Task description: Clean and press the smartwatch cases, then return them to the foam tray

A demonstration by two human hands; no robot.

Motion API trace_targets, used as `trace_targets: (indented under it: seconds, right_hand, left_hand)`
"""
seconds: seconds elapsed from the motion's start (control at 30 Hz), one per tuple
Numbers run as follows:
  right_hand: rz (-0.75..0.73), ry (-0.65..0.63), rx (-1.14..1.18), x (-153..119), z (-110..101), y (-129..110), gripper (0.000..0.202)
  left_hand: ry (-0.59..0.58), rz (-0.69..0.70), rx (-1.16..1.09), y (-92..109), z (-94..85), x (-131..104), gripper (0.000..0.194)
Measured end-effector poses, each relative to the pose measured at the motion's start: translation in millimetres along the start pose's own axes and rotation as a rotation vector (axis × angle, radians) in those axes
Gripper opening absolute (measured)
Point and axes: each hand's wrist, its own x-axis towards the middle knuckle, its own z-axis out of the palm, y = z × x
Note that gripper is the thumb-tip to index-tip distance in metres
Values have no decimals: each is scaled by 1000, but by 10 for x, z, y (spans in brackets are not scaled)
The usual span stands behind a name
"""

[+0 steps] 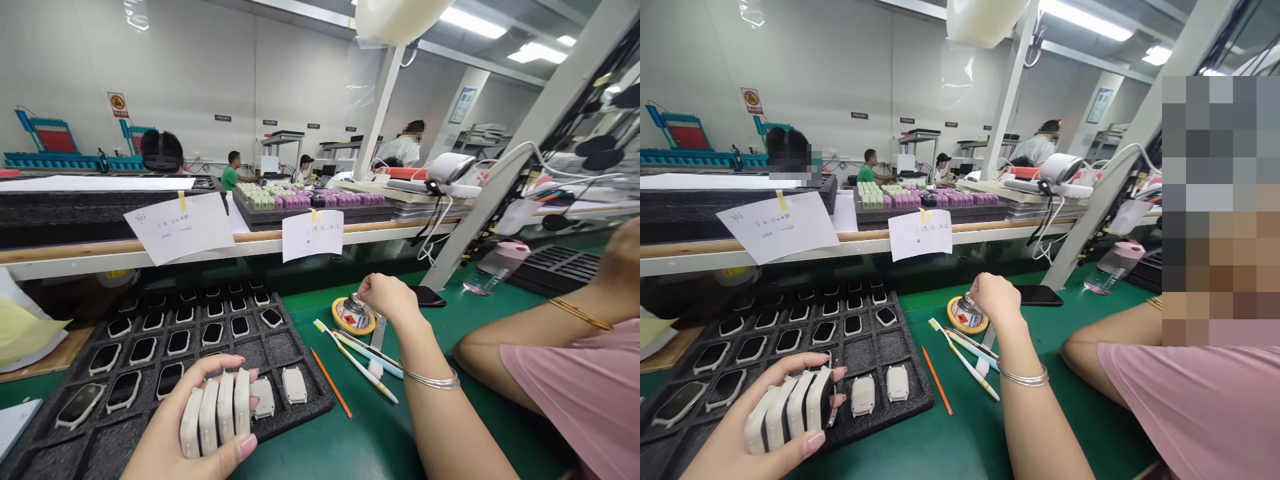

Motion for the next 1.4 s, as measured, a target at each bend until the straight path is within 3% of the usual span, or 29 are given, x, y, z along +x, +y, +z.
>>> trace_targets:
  seconds: [0.3, 0.43, 0.6, 0.7, 0.8, 0.97, 1.1, 1.4]
  right_hand:
    - [10, 67, 51, -38, -4, -45, 17]
    - [-116, 118, 173, -164, -140, -159, 12]
    - [-532, 69, 513, -791, -270, -536, 14]
    - [-1060, -23, 997, -1280, -221, -771, 8]
    - [-1268, -103, 1082, -1557, -136, -920, 3]
    - [-1313, -113, 1075, -1539, -75, -981, 4]
    - [-1262, -177, 1092, -1466, -83, -979, 7]
    - [-1120, -160, 1138, -1421, -28, -1017, 11]
  left_hand:
    - [-42, -26, -8, 84, -13, -22, 56]
    - [-73, -32, -30, 114, -22, -20, 56]
    - [-86, -26, -43, 134, -19, -15, 50]
    - [-89, 10, 12, 136, -30, 3, 45]
    - [-122, 52, 83, 131, -53, 22, 42]
    - [-133, 45, 83, 136, -75, 28, 36]
    - [-157, 25, 41, 126, -89, 49, 35]
    - [-146, 8, 65, 121, -81, 39, 36]
